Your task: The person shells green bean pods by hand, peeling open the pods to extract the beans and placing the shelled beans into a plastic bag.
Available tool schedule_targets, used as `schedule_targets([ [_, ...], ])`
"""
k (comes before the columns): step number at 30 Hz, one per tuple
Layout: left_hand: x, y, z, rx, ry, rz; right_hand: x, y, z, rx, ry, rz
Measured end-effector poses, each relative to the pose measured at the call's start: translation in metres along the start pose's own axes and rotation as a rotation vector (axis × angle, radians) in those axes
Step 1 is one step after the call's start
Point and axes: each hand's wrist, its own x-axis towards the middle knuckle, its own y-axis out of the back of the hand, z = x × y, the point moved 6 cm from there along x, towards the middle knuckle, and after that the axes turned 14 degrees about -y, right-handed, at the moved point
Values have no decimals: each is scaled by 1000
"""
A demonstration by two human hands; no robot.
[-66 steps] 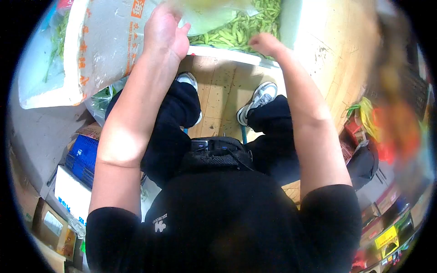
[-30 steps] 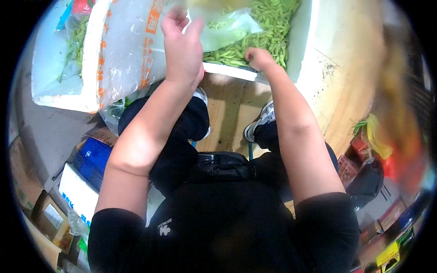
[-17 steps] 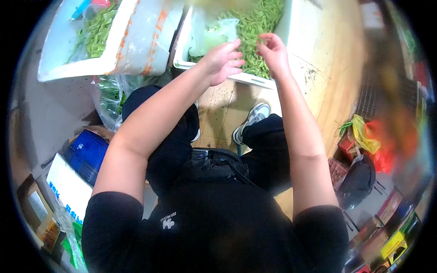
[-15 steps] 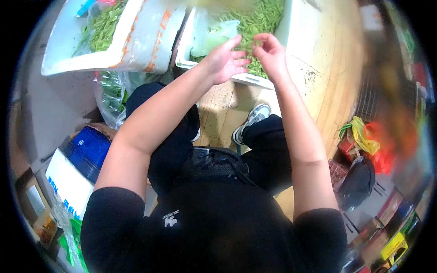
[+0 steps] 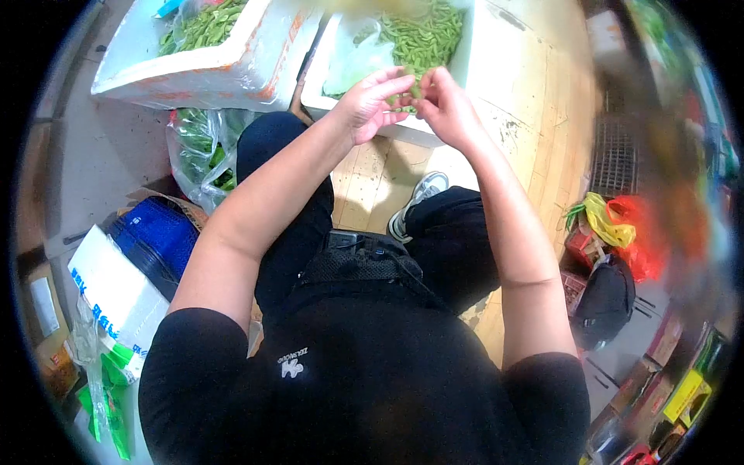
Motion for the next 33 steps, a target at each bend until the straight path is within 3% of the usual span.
schedule_targets([
  [3, -14, 4, 11, 156, -53, 102, -16, 1, -20, -101, 11, -10],
  [10, -31, 1, 28, 239, -121, -15, -48, -7, -65, -447, 70, 108],
  [13, -37, 0, 33, 546, -152, -85, -44, -14, -57, -693, 92, 94],
  [17, -15, 9, 18, 976, 50, -395, -36, -21, -39, -827, 229, -2],
  [20, 3, 7, 13, 911, 231, -408, -22, -12, -28, -797, 144, -61],
  [25, 51, -7, 25, 487, 69, -338, 12, 20, -25, -472, 147, 75],
  [31, 73, 3, 25, 345, 19, -195, 33, 24, -17, -332, 169, 212],
  [33, 77, 8, 20, 221, 18, -157, 38, 25, -7, -123, 40, 273],
])
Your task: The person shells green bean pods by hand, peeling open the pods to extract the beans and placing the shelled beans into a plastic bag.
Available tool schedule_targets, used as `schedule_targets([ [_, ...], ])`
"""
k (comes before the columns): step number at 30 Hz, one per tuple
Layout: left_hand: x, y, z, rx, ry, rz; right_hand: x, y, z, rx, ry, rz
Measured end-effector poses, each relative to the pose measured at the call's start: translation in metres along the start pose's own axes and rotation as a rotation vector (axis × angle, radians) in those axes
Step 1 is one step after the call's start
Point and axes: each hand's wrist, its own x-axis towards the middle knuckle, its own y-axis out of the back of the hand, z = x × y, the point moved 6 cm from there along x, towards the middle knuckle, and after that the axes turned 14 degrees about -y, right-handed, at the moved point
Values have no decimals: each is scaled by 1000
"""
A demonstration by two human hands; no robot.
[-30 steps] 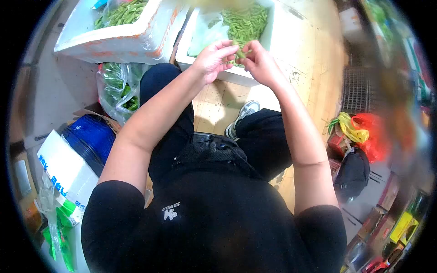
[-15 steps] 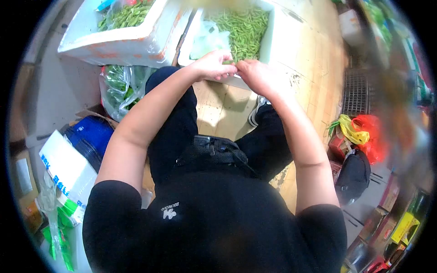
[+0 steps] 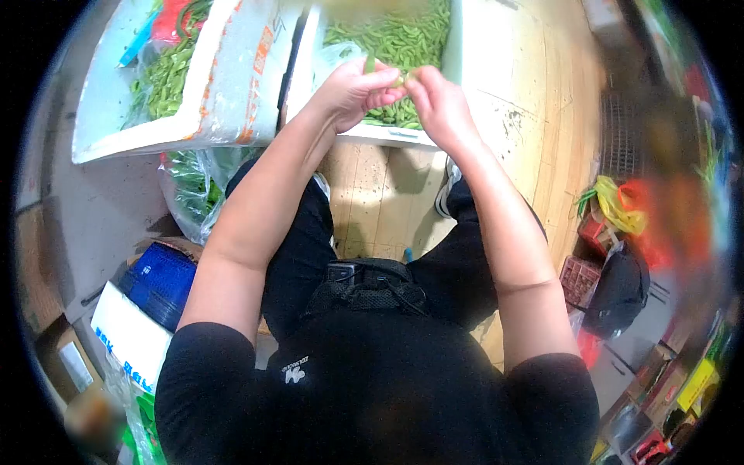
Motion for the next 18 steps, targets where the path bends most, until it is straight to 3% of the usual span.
schedule_targets([
  [7, 11, -10, 7, -90, -103, 63, 21, 2, 18, 415, -93, 66],
  [13, 2, -15, -5, 94, 93, -96, 30, 22, 22, 930, -266, 96],
  [15, 1, -11, -7, 32, 119, -51, 32, 23, 23, 919, -294, 26],
  [18, 7, 0, 0, -66, -15, -15, 27, 14, 13, 833, -325, -67],
])
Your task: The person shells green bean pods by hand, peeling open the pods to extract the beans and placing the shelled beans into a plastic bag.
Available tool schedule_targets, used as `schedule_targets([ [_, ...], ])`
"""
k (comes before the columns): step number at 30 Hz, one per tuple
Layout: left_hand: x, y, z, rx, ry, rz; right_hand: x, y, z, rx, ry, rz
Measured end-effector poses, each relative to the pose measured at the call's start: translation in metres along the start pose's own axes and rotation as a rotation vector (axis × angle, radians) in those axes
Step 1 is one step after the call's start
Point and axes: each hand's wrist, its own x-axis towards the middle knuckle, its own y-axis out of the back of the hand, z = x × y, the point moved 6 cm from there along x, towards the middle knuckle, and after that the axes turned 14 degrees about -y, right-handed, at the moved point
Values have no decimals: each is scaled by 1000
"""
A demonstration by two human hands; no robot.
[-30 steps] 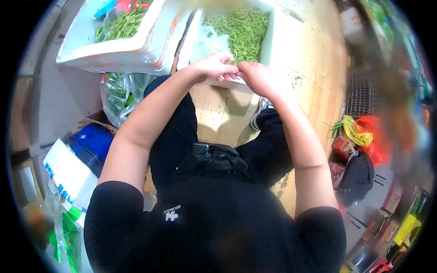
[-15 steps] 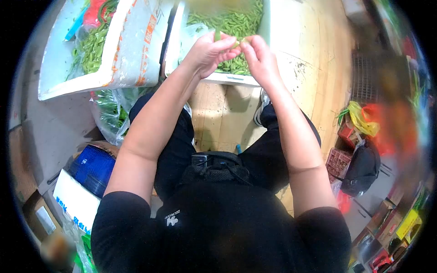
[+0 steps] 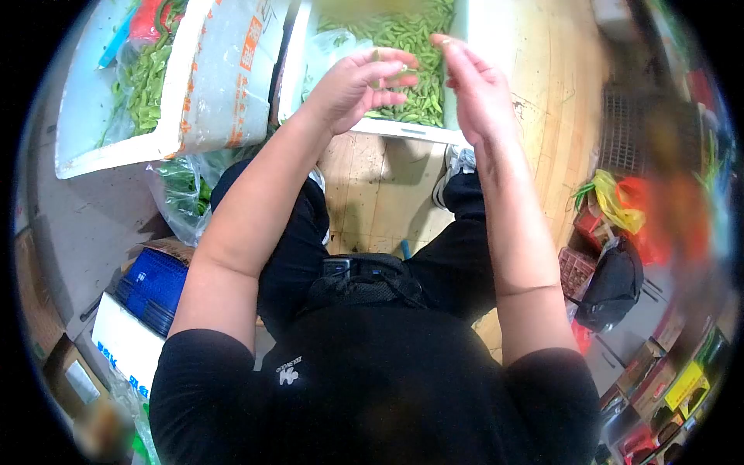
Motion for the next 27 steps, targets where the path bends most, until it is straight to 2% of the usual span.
schedule_targets([
  [8, -3, -3, 4, 163, -83, -4, 1, -19, 17, -278, 165, 12],
  [17, -3, -4, 16, 488, -292, 8, 1, -13, 19, -84, 49, -62],
  [20, -4, -5, 13, 608, -318, -23, 5, -10, 31, 79, -51, -111],
  [27, -7, -5, 4, 590, -312, 21, 2, -11, 46, 281, -178, -110],
])
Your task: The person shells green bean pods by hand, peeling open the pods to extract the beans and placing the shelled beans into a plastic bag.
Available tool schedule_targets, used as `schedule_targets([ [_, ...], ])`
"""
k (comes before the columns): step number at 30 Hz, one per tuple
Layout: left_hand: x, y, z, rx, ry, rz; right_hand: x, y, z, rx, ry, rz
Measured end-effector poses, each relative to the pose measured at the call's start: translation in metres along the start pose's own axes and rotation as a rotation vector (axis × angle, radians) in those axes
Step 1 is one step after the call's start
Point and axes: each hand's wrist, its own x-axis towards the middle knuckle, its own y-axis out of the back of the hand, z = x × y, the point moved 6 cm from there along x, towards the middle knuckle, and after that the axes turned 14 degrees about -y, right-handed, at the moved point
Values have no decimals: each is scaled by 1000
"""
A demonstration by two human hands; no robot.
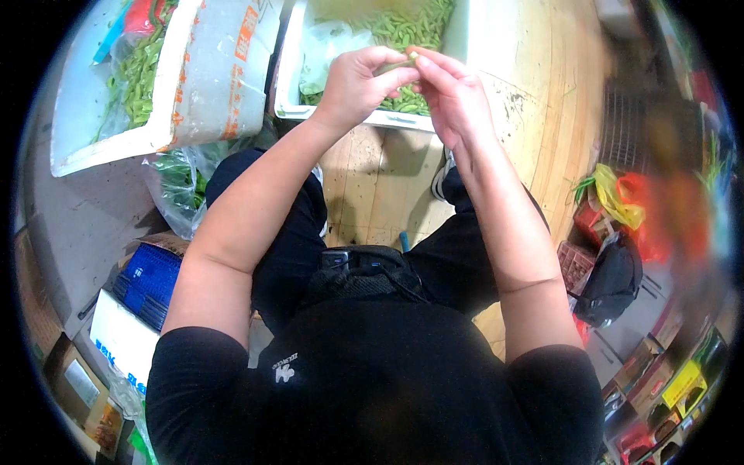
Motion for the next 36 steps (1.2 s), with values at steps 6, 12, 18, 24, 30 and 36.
schedule_targets([
  [6, -3, -2, 0, 6, -83, 119, -4, -5, 4, 84, -43, 20],
  [12, -5, -3, 1, 83, -99, 73, -5, -5, 6, 151, -69, -8],
  [18, -6, -8, 6, 55, -59, 49, -2, -1, 9, 242, -78, -69],
  [24, 0, -5, -1, -166, 59, 24, -4, 0, -4, 101, -3, -20],
  [30, 2, -4, -8, -310, 166, 4, -8, -2, -19, -378, 303, 105],
  [36, -2, 0, -19, -379, 301, -10, -19, -9, -38, -843, 571, 201],
])
